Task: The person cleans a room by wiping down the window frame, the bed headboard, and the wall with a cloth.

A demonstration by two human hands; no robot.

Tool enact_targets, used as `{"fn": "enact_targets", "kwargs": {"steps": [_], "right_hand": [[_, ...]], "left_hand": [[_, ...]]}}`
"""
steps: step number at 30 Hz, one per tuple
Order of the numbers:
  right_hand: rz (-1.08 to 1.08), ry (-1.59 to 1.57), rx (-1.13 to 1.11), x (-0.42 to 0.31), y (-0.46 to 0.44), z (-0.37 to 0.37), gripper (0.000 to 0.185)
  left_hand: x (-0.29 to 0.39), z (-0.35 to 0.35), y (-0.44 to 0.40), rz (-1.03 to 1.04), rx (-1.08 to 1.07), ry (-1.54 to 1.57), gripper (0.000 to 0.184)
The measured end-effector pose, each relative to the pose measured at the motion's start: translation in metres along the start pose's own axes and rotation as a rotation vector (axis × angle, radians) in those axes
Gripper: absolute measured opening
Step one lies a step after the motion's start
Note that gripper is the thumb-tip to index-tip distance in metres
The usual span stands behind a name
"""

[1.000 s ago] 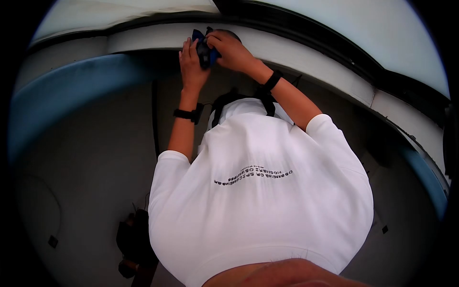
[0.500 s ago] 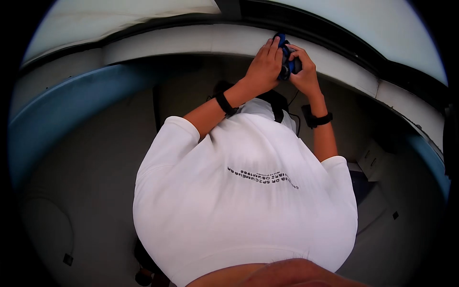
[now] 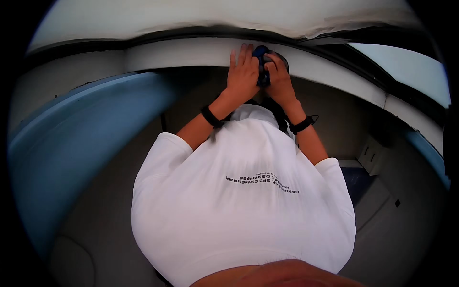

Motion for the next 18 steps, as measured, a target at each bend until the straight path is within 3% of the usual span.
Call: {"fn": "enact_targets", "kwargs": {"steps": [5,9,11,12,15,18], "right_hand": [[-0.137,-0.068,-0.17,-0.044,-0.051,0.064,0.047],[-0.312,-0.203,-0.207,-0.074,-0.092,0.103,0.045],[-0.432,-0.28,-0.277,-0.091,-0.121,0.13,0.045],[-0.517,-0.344,-0.326,-0.103,-0.135,0.145,0.045],[-0.574,-0.395,-0.423,-0.135,-0.167,0.18,0.038],[-0.598,-0.494,-0.29,-0.151,-0.177,0.19,0.03]], "left_hand": [[-0.078,-0.039,0.039,-0.295,-0.013,-0.134,0.064],[-0.103,-0.071,0.06,-0.445,0.094,-0.195,0.058],[-0.129,-0.075,0.07,-0.653,-0.06,-0.171,0.059],[-0.137,-0.079,0.077,-0.637,0.047,-0.35,0.056],[-0.181,-0.088,0.098,-0.752,0.126,-0.282,0.056],[-0.209,-0.094,0.105,-0.761,0.18,-0.246,0.059]]}}
Point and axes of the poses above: each hand's wrist, its own y-axis away from the middle knuckle, its own z-axis out of the palm, x = y × z, the point moved 5 cm from there along -y, towards the middle knuckle, and after that the axes turned 3 degrees about -z, right-handed, at the moved point
